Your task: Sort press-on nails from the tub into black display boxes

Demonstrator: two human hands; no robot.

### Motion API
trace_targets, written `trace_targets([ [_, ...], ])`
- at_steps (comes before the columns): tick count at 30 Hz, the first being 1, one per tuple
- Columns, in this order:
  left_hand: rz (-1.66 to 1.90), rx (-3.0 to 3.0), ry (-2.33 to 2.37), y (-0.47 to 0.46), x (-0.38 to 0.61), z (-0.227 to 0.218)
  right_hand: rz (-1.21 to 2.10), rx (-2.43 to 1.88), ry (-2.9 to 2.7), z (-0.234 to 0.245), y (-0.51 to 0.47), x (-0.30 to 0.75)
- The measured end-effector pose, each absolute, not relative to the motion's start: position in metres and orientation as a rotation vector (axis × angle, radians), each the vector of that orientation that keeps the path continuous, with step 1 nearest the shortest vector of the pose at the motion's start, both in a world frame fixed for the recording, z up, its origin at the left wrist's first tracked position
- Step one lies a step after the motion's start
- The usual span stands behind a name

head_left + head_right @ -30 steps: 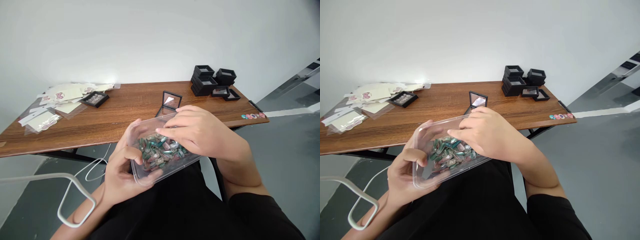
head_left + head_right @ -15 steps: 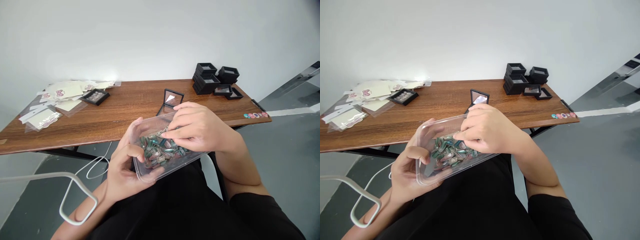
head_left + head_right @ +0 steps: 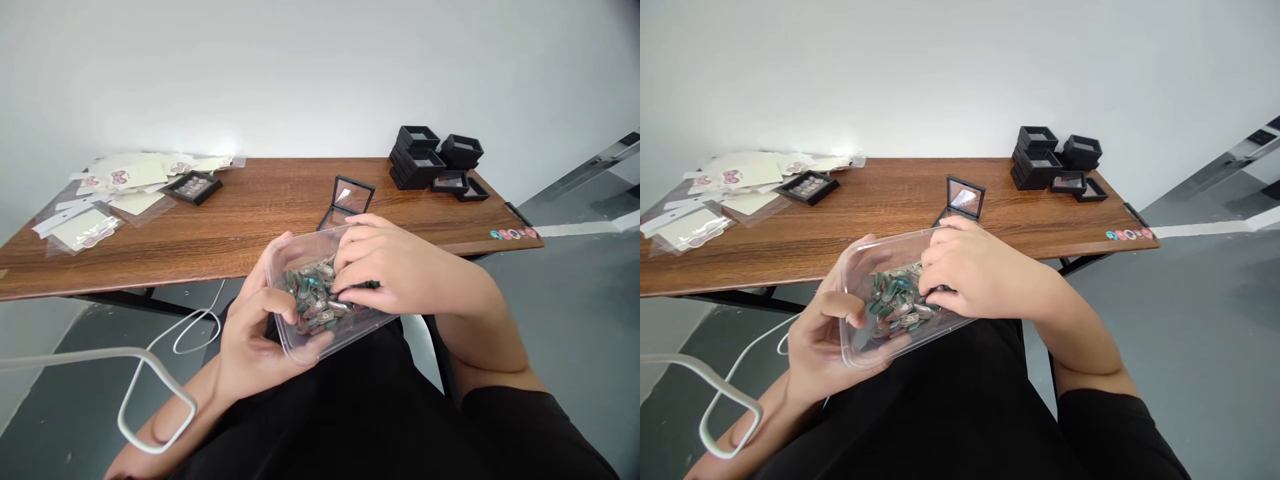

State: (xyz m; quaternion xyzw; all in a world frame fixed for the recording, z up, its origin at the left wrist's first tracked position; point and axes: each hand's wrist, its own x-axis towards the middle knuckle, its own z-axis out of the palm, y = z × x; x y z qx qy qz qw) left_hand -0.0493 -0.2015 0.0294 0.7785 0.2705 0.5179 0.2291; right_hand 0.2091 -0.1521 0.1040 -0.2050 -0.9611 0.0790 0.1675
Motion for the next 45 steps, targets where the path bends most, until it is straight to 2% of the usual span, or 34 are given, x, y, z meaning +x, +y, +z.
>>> trace_targets([
  [22, 1.449, 2.108, 0.702, -0.2, -0.055, 0.026, 0.369, -0.437, -2.328, 0.096, -0.141, 0.213],
  [31, 1.435, 2.213, 0.707, -0.201, -0.056, 0.031, 0.556, -0.552, -2.186, 0.097, -0.141, 0.221],
  [40, 1.614, 2.394, 0.695, -0.204, -0.056, 0.028, 0.747, -0.24, -1.851, 0.087, -0.135, 0.231],
  [45, 1.614, 2.37, 0.652, -0.205, -0.06, 0.029, 0.893, -0.213, -1.717, 0.084, -0.134, 0.249],
])
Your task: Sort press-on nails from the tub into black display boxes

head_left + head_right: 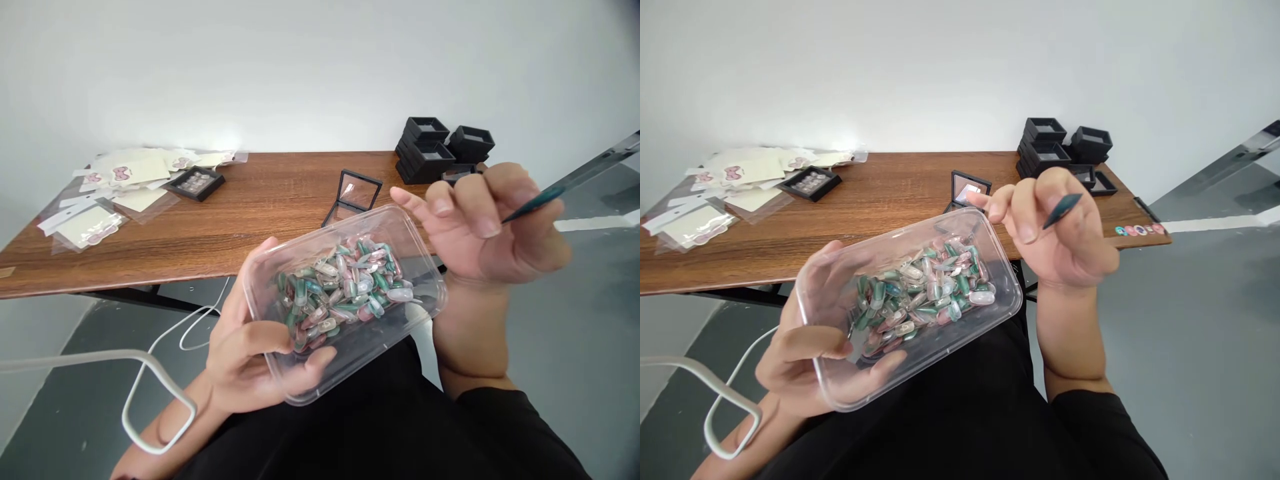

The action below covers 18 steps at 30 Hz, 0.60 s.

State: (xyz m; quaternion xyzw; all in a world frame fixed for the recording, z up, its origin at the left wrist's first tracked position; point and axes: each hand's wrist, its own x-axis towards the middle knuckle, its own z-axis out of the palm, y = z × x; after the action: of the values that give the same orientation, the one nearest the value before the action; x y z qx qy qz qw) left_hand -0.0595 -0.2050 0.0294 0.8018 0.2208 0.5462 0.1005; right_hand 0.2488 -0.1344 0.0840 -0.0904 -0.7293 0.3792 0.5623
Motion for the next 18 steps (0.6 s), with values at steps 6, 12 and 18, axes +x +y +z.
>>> trace_targets([
  [6, 1.597, 2.397, 0.624, -0.201, -0.072, 0.035, 1.023, -0.181, -1.318, 0.07, -0.133, 0.249],
  [12, 1.656, 2.525, 0.707, -0.188, -0.094, 0.045, 1.258, -0.049, -1.237, 0.056, -0.126, 0.252],
  [18, 1.692, 2.517, 0.809, -0.185, -0.104, 0.045, 1.431, 0.003, -1.324, 0.046, -0.129, 0.255],
])
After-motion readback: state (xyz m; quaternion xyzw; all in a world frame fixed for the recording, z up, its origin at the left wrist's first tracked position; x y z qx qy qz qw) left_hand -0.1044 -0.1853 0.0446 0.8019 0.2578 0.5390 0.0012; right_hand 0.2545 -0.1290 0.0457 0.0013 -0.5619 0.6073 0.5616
